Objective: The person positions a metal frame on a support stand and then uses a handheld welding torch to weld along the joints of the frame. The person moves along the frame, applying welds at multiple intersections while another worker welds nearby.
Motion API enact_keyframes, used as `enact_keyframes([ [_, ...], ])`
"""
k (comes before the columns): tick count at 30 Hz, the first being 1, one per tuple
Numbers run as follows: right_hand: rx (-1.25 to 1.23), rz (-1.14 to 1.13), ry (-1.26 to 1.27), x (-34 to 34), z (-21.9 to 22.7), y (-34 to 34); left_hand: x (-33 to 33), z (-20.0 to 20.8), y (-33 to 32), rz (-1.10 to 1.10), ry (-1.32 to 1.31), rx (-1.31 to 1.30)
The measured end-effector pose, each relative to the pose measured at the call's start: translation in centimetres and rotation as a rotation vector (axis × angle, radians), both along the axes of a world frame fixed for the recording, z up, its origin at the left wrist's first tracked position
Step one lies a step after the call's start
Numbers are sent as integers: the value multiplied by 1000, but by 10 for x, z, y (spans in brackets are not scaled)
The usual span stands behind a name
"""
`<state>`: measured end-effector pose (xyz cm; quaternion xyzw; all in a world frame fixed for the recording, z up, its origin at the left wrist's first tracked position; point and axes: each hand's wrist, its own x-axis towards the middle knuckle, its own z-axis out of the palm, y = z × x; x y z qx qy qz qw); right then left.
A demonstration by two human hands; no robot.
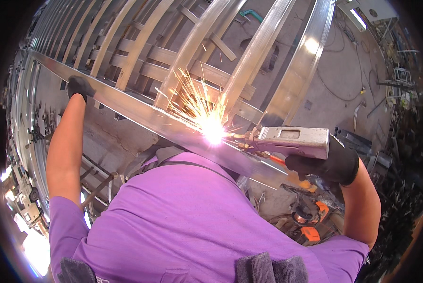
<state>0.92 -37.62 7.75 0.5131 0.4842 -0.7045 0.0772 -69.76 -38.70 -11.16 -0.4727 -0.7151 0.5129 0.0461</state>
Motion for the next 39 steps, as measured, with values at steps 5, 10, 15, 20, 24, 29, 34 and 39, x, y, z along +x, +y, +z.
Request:
enact_keyframes([
  [5, 18, 43, 9, 7, -2, -1, 2, -9, -2, -33, 20, 115],
  [10, 200, 174, -8, 13, -1, -4, -30, -28, -11, -172, 136, 51],
  [15, 145, 121, -15, 17, 6, 1, -22, -28, -14, -201, 155, 34],
  [20, 99, 81, 3, -5, 3, 0, 5, -9, -2, -166, 121, -24],
  [24, 119, 136, 20, -10, 2, 5, 9, 1, -1, -78, 57, -42],
  [29, 81, 48, 10, -21, -1, 4, 3, -1, 1, 46, -46, 114],
  [34, 83, 48, 32, -22, -4, 5, -9, -12, -5, -100, 8, 104],
  [39, 63, 48, 52, -20, -9, 5, -43, -39, -14, -253, 176, -7],
])
